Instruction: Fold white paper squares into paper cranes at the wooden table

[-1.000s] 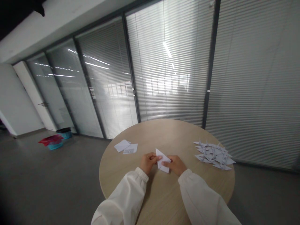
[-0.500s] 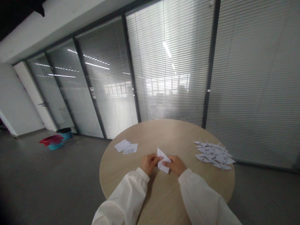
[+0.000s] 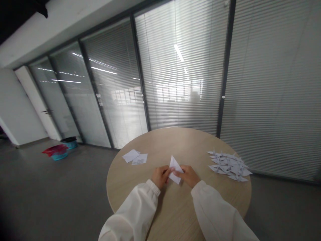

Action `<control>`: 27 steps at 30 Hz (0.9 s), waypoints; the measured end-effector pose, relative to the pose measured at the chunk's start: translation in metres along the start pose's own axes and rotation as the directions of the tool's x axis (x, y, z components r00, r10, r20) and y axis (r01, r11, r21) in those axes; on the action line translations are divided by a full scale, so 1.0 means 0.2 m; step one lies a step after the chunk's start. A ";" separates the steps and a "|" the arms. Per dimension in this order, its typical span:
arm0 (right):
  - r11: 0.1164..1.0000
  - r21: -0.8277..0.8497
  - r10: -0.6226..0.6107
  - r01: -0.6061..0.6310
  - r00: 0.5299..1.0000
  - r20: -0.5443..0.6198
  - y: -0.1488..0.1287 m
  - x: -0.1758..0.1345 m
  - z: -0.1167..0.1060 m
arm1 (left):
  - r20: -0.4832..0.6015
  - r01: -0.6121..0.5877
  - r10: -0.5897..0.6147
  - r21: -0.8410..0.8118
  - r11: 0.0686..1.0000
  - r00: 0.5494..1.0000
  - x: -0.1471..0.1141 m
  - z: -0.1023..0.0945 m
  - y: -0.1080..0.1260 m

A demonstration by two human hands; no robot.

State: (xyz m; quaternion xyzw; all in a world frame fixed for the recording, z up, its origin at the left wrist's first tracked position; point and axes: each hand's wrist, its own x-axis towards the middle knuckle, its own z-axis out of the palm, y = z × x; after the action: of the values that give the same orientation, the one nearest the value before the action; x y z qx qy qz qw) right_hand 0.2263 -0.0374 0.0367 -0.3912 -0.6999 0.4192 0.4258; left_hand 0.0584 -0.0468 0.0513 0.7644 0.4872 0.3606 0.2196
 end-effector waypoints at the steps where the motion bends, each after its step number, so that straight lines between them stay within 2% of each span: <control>1: 1.000 0.012 -0.005 0.005 1.000 -0.002 0.00 0.00 0.00 | 0.004 0.002 -0.002 -0.019 1.000 1.000 0.00 0.00 0.00; 7: 1.000 0.025 -0.012 0.014 0.997 -0.072 -0.03 0.00 -0.01 | 0.081 0.049 -0.038 -0.136 0.989 0.996 0.00 0.03 -0.01; 10: 0.999 0.039 0.002 0.002 0.995 -0.101 -0.03 0.00 -0.02 | 0.063 0.038 -0.035 -0.046 0.998 0.997 0.00 0.02 0.00; 14: 0.994 0.109 -0.003 0.011 0.998 -0.070 -0.03 -0.01 -0.01 | -0.027 -0.006 0.010 0.165 0.986 1.000 0.01 0.01 0.01; 16: 0.991 0.131 0.008 0.000 0.998 -0.063 -0.03 -0.01 -0.01 | -0.036 -0.015 0.024 0.215 0.977 0.999 0.01 0.01 0.01; 27: 0.969 0.243 0.066 -0.038 0.992 -0.109 0.01 0.02 -0.01 | -0.066 -0.001 0.012 0.169 0.986 0.998 0.02 0.01 -0.01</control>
State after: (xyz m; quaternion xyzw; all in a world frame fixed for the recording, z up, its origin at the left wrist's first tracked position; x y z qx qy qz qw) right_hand 0.2281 -0.0324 0.0362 -0.3787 -0.6076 0.4885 0.4988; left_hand 0.0595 -0.0430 0.0495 0.7694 0.5205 0.3443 0.1365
